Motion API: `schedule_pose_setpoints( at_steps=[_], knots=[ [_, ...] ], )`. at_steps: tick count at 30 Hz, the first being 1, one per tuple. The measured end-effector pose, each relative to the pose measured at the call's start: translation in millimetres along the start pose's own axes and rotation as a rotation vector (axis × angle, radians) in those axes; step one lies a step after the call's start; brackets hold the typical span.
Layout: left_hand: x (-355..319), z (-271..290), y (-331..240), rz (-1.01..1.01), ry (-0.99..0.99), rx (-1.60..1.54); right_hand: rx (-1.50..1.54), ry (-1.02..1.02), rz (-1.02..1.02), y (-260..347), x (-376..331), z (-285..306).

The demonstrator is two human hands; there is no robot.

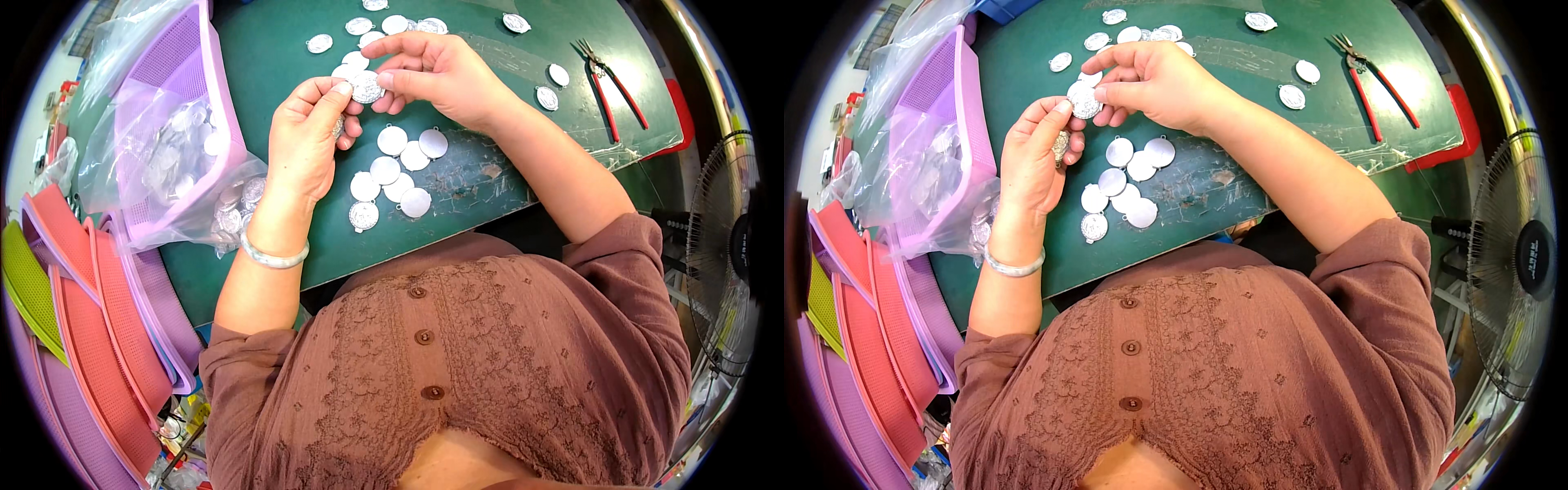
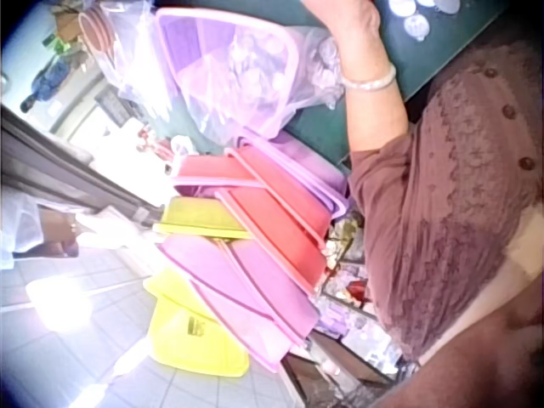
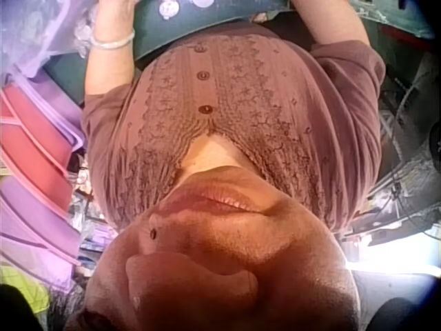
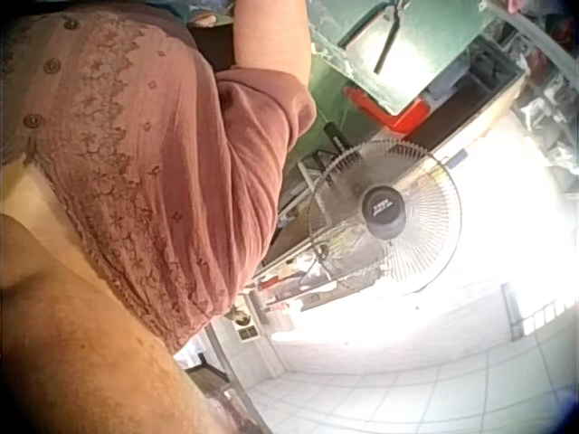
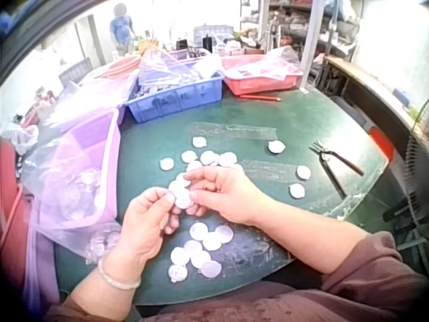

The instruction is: The person assembles small round metal components by hand, picking up pieces from a table and a purple basket. They use pliers to manipulate and join the components, placing finished items back on the table.

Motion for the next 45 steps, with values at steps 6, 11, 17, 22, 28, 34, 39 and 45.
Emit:
schedule_pose_setpoints(
  at_steps=[6,11,17,22,28,34,39,45],
  knots=[
    [-1,0,0,0.026,0.004,-0.022,0.055,-0.002,-0.07,-2,-1,0],
    [-1,-1,0,0.033,-0.001,-0.035,0.017,-0.016,-0.011,-2,0,3],
    [-2,-2,0,0.028,-0.003,-0.042,-0.045,-0.032,0.032,-2,1,5],
    [-2,-3,2,0.016,-0.009,-0.039,0.042,-0.04,0.012,-4,1,4],
    [-2,-1,2,-0.012,-0.068,-0.061,-0.017,-0.009,-0.017,-2,0,0],
    [-2,-5,-5,-0.018,-0.002,-0.109,-0.503,-0.211,0.299,37,-18,36],
    [-3,-7,-2,0.006,0.042,-0.052,-1.252,-0.62,0.378,81,-87,105],
    [-5,-9,-1,-0.014,0.057,-0.025,-1.64,-0.747,-0.135,46,-173,191]
  ],
)
Point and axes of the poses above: each hand's wrist, its own x-axis towards the middle knuckle, its own z-axis out of the back of the hand, y = z × x, the point moved 7 cm from there along x, towards the middle knuckle, and after that the axes turned 4 degrees about x, right-handed, at the moved point
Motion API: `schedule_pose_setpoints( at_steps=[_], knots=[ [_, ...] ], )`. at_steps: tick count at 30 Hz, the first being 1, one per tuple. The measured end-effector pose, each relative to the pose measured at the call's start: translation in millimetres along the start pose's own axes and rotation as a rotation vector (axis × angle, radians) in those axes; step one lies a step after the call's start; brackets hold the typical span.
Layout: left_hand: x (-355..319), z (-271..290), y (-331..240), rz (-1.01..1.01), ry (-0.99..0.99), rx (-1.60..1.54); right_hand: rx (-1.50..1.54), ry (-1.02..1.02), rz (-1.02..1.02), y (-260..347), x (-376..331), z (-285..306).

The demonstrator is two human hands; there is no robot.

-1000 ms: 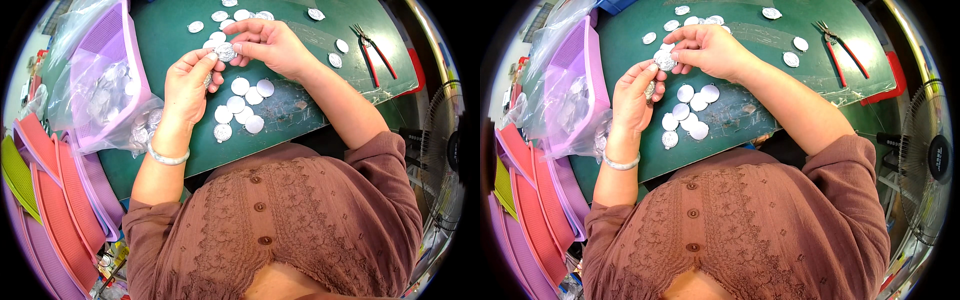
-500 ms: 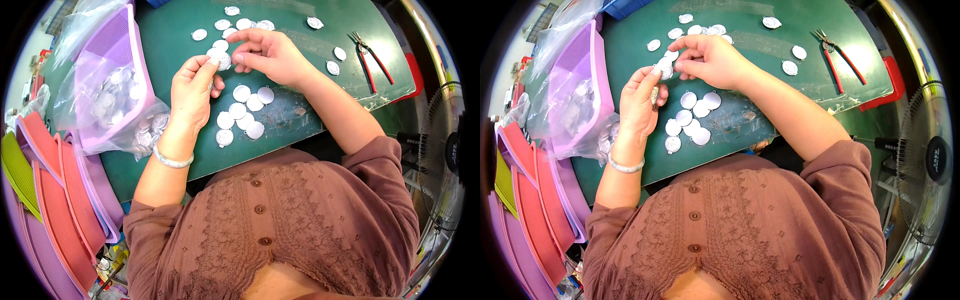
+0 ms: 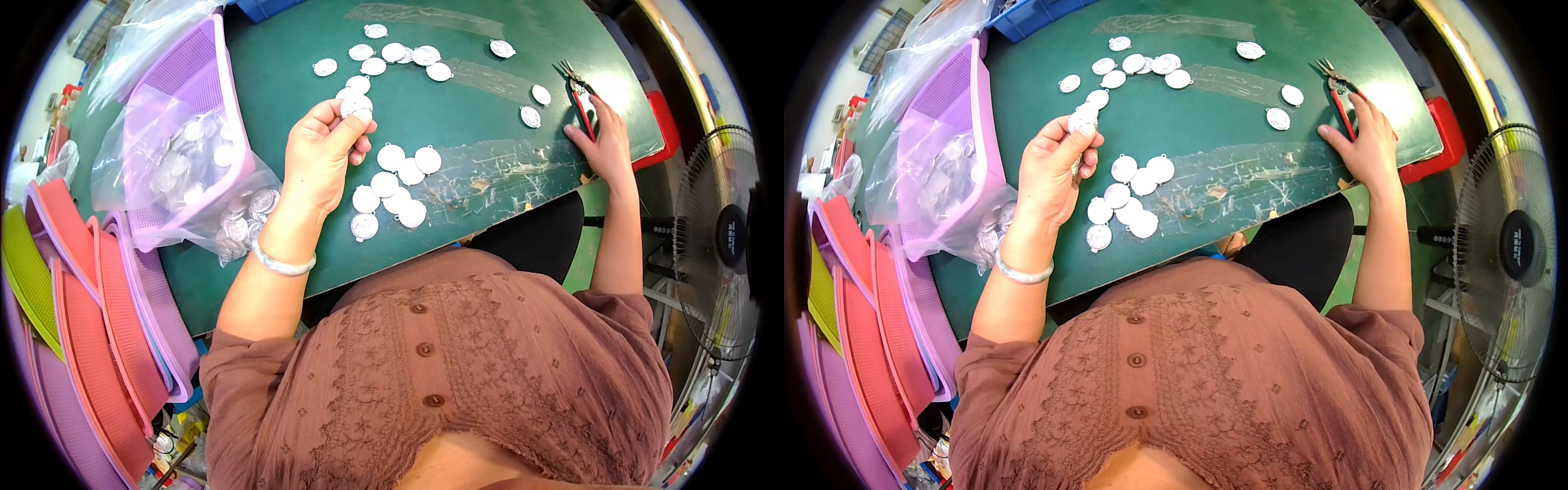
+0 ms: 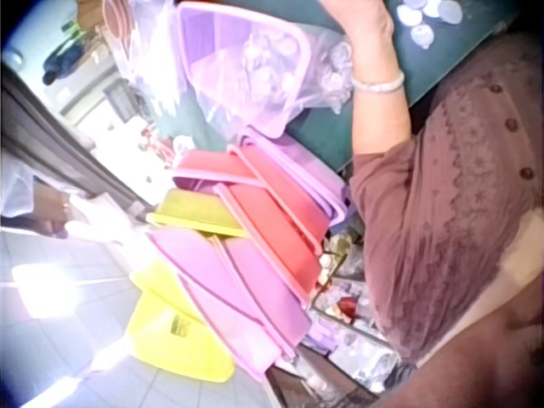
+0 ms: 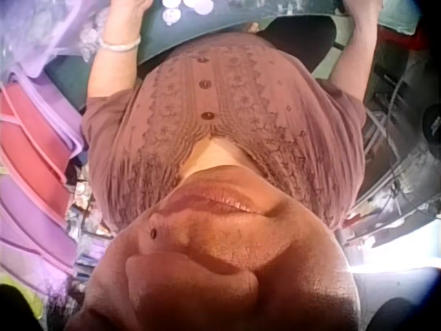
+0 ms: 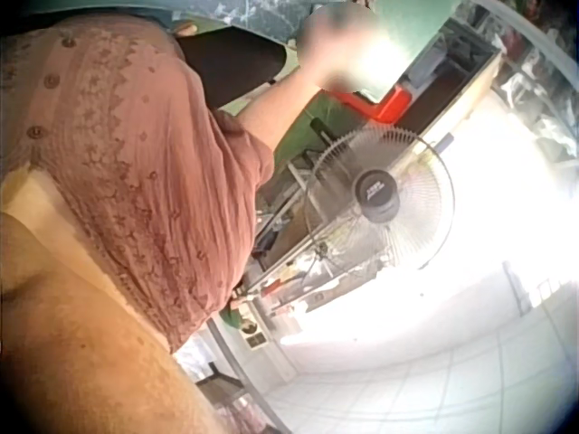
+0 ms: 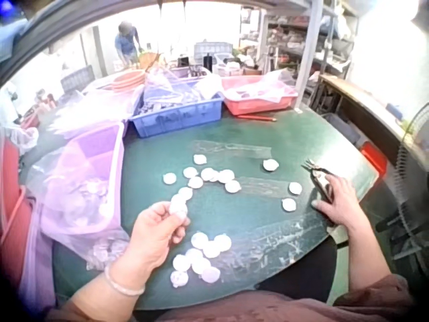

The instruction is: The person assembles small round metal components by hand, picking up pieces from a table and a purple basket. They use pliers to manipulate and join the components, placing finished items back on the table.

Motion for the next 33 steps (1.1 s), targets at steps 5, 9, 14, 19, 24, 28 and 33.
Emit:
schedule_pose_setpoints(
  at_steps=[5,9,14,19,24,28,33],
  knots=[
    [-1,-1,1,0.01,0.018,0.018,0.12,0.153,-0.064,-14,-7,-15],
    [-2,-2,-1,-0.01,0.021,-0.011,-0.122,0.056,-0.115,-17,-5,0],
    [0,-2,-1,-0.019,0.051,-0.02,-0.098,0.095,-0.124,-50,4,-14],
    [-2,-3,0,-0.015,0.069,-0.011,0.097,0.097,0.02,-32,7,-2],
    [-3,-7,0,-0.019,0.084,0.052,0.077,0.024,0.129,-33,5,7],
    [-4,-8,-3,-0.012,0.088,0.058,0.247,0.107,-0.068,-56,8,0],
    [-3,-7,-3,-0.014,0.079,0.019,1.561,-0.065,-0.252,-30,-13,16]
  ],
)
Point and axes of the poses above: each hand's wrist, its own x-axis towards the middle knuckle, its own z-axis out of the back of the hand, y = z × x, the point moved 7 cm from there along x, towards the middle knuckle, and after that the axes turned 4 degrees about x, right-handed, at the moved point
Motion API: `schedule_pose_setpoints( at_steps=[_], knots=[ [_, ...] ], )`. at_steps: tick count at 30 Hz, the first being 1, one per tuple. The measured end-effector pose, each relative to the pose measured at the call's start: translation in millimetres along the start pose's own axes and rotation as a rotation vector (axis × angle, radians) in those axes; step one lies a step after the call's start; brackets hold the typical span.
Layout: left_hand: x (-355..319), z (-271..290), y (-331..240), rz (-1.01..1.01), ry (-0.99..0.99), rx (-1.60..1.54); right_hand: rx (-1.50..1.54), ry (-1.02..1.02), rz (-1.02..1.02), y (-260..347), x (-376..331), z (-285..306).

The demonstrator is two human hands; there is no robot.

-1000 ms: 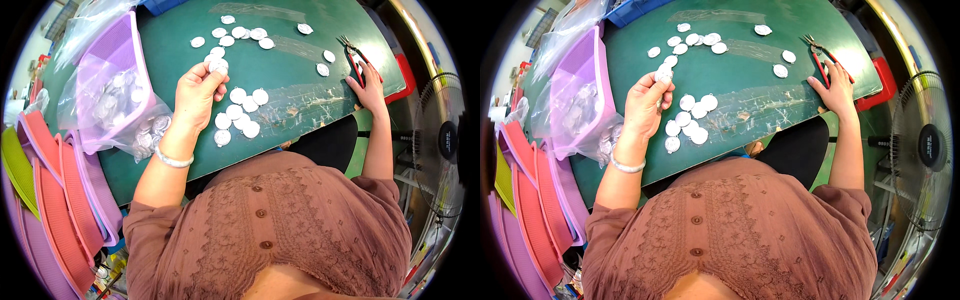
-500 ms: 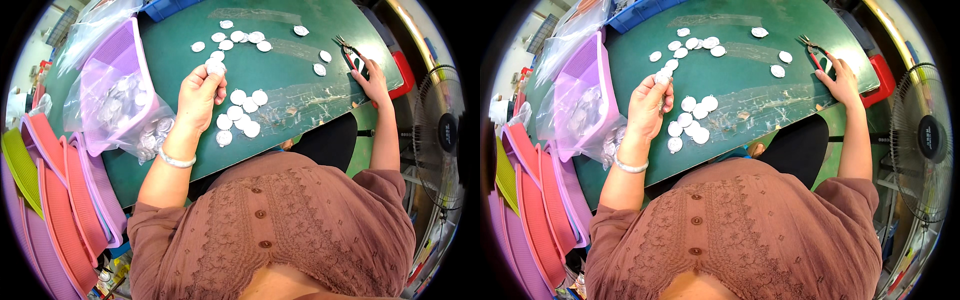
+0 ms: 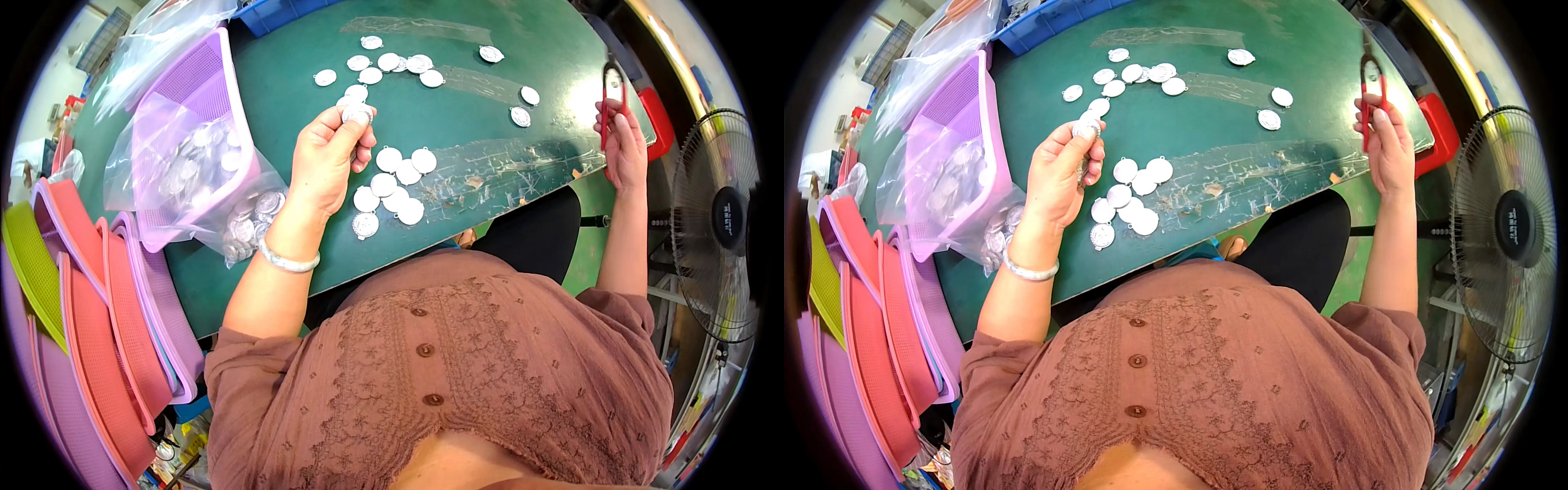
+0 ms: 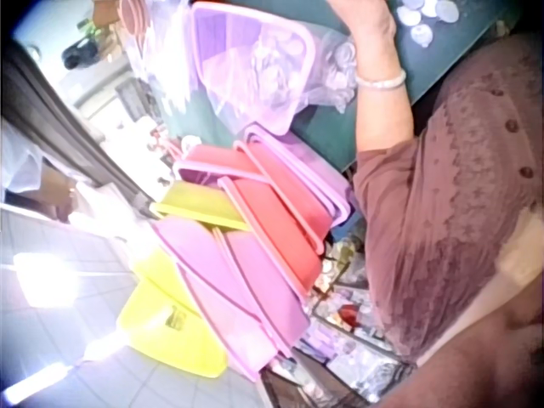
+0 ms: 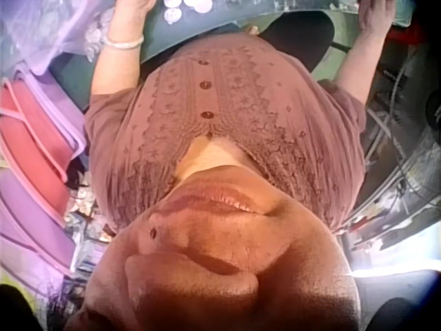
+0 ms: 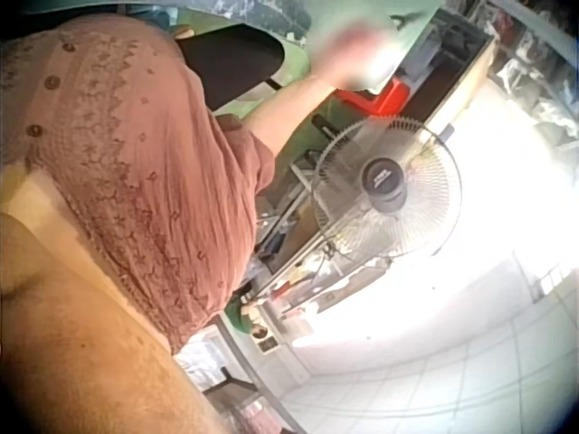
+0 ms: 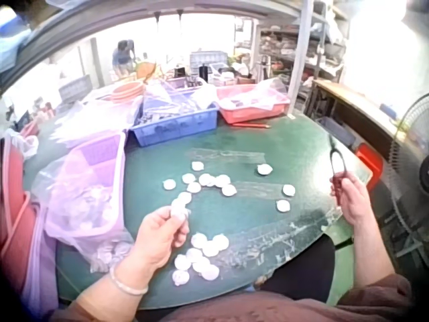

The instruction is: The person assembles small round metal components by hand, picking up pieces from a table and a purple basket. They use pliers to manipulate and join the components, placing finished items back on the table.

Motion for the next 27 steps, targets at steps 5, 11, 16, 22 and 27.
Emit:
schedule_pose_setpoints(
  at_steps=[5,11,16,22,27],
  knots=[
    [-2,-1,-1,-0.009,-0.002,0.019,0.026,0.394,-0.019,23,-18,-85],
    [-4,-3,-7,-0.049,-0.003,0.018,-0.508,0.633,0.02,16,-39,-173],
    [-5,-3,-10,-0.06,-0.001,-0.008,-0.743,0.804,0.169,5,-50,-221],
    [-7,-6,-14,-0.092,0.016,0.026,-0.794,0.892,0.169,0,-54,-239],
    [-7,-4,-12,-0.079,0.005,0.033,-0.77,0.901,0.209,-3,-55,-239]
  ],
)
Point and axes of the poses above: each hand's wrist, its own x-axis towards the middle knuckle, its own z-axis out of the back of the hand, y = z × x, the point moved 7 cm from there along x, towards the middle knuckle, and after that the axes turned 4 degrees about x, right-handed, at the moved point
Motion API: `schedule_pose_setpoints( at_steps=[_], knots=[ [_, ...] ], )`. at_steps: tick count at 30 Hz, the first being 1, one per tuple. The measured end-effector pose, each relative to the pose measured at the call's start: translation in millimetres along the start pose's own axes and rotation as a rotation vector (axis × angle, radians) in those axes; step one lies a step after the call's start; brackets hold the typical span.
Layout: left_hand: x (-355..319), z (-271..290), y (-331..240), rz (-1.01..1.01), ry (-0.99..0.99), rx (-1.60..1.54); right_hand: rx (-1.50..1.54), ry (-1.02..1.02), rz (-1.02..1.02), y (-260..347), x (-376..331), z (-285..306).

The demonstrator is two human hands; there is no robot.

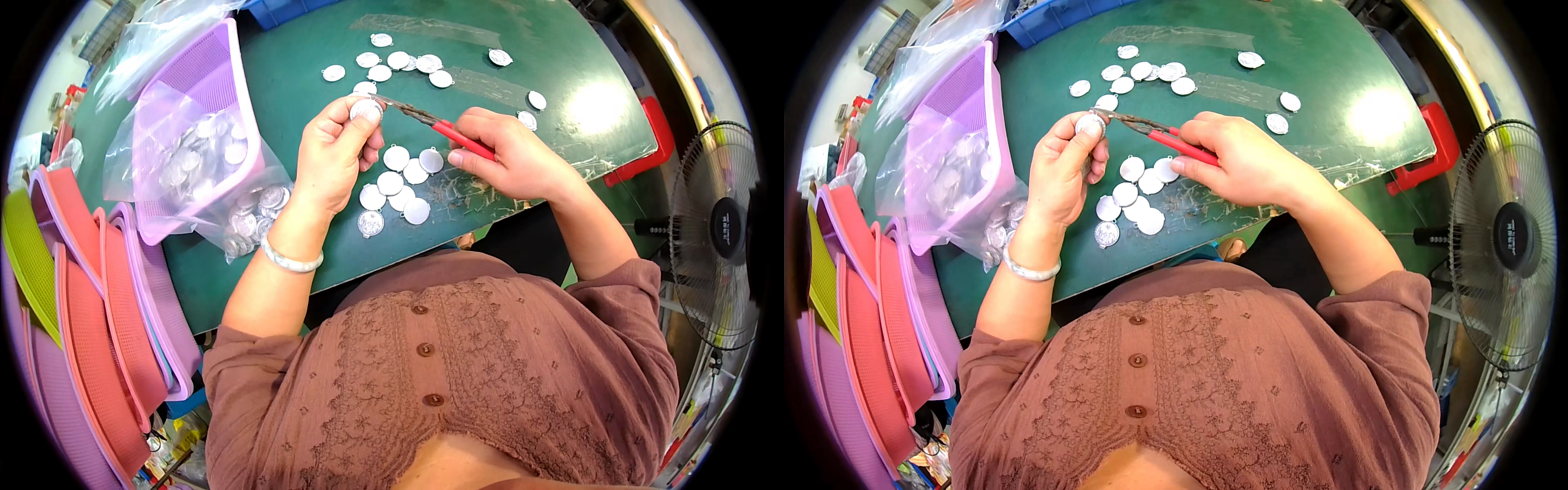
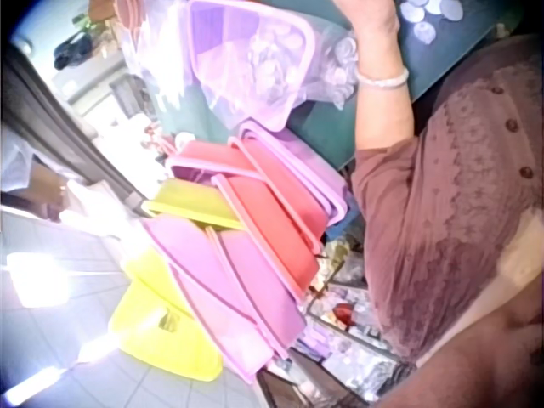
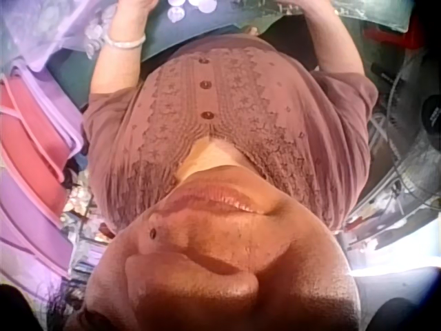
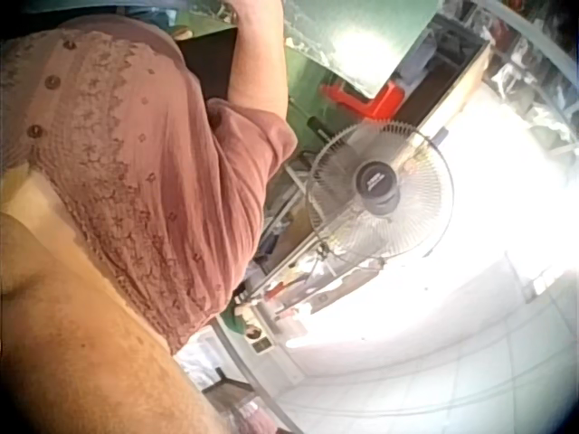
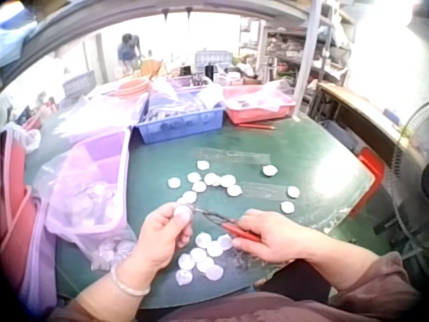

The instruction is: The person assembles small round metal components by hand, picking up pieces from a table and a purple basket. They use pliers to manipulate and join the components, placing finished items back on the table.

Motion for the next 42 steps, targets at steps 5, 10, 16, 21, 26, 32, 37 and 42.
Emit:
schedule_pose_setpoints(
  at_steps=[5,10,16,21,26,32,37,42],
  knots=[
    [1,3,4,0.027,-0.008,0.002,-0.009,0.009,-0.01,-2,1,1],
    [1,3,5,0.038,-0.007,0.002,0.043,0.008,-0.029,-6,0,-1],
    [1,3,5,0.049,-0.013,0.012,0.072,0.012,-0.008,-5,0,-3],
    [0,3,5,0.052,-0.016,0.022,0.053,0.053,0.0,-6,0,-6],
    [2,4,6,0.046,-0.018,0.035,0.053,0.065,0.011,-8,0,-7],
    [2,3,6,0.041,-0.017,0.041,0.063,0.064,-0.037,-11,0,-8],
    [1,2,5,0.027,-0.018,0.107,0.045,0.068,-0.078,-12,1,-9],
    [2,2,6,0.011,-0.007,0.114,0.03,0.086,-0.068,-11,2,-10]
  ],
)
Point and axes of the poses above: each hand's wrist, its own x-axis towards the middle knuckle, its own z-axis out of the back of the hand, y = z × x, the point moved 7 cm from there along x, towards the middle knuckle, and after that the axes turned 4 degrees about x, right-handed, at the moved point
